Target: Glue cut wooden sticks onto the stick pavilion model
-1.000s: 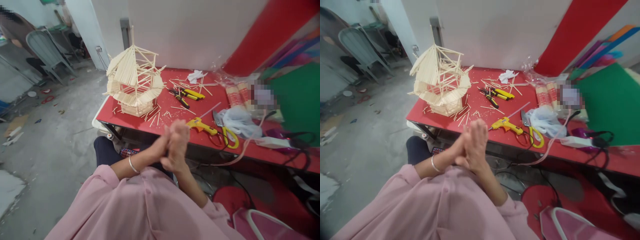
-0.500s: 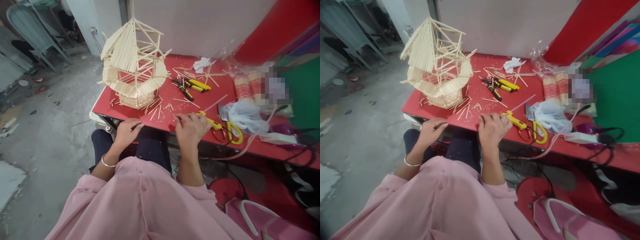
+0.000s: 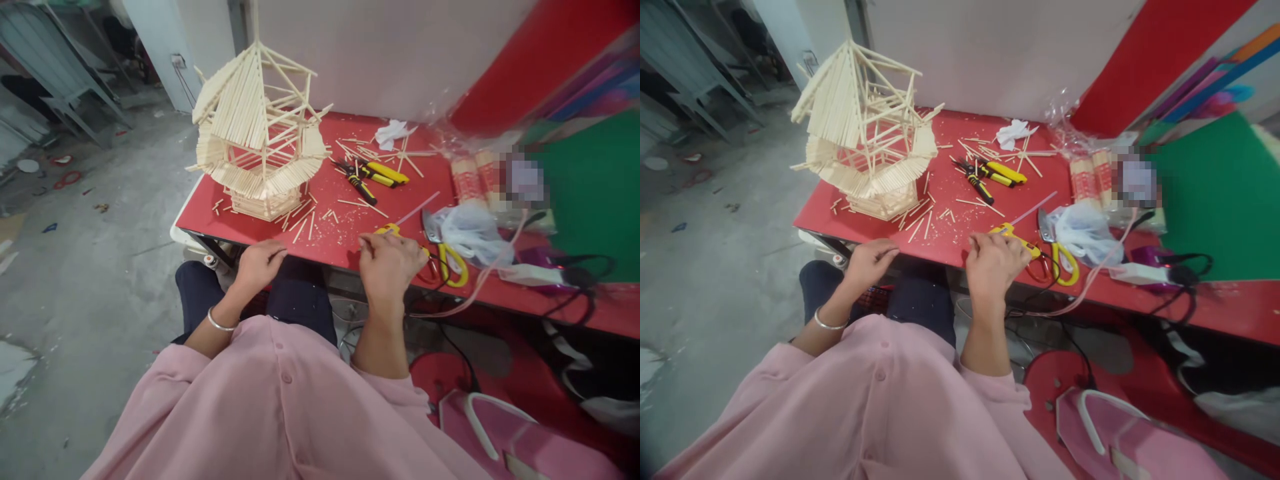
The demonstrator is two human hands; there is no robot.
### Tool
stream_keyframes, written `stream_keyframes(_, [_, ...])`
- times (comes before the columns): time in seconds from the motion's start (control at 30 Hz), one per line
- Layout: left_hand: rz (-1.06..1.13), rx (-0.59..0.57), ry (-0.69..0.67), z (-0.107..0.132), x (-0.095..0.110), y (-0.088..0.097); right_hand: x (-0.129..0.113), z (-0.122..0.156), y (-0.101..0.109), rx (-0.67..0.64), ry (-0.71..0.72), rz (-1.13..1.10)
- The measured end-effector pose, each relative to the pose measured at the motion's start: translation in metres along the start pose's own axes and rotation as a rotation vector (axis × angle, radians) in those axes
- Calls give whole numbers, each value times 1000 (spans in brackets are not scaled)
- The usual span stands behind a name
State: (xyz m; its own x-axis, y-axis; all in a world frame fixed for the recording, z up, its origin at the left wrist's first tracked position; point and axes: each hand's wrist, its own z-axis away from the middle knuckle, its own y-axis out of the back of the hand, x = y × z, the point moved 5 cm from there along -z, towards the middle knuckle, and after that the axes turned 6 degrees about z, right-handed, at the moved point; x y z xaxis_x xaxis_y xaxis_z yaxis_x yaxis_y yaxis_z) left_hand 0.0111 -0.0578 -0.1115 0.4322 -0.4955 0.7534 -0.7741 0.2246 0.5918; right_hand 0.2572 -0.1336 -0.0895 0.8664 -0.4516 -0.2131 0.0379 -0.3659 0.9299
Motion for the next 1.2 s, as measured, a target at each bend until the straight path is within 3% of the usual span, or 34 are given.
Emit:
stream_keyframes(0.13, [-97,-104,-108,-9,10,-24,-19,-2,-13,-71,74,-1])
stream_keyframes(0.37, [-152,-210,-206,-17,19,-48,-38,-45,-39,-126,43,49])
stream_keyframes(0.63, [6,-106,-241,-7,8,-41,-63,-44,-43,-212,128,39])
stream_keyframes(0.83, [75,-87,-251,-5,3,-41,-50,-55,-50,-194,-15,120])
stream_keyframes(0.97, [118,-66,-268,-6,2,-41,-50,-65,-57,-219,22,143])
stream_keyframes(1.2, [260,-61,-175,-5,2,-32,-50,-72,-64,-229,46,194])
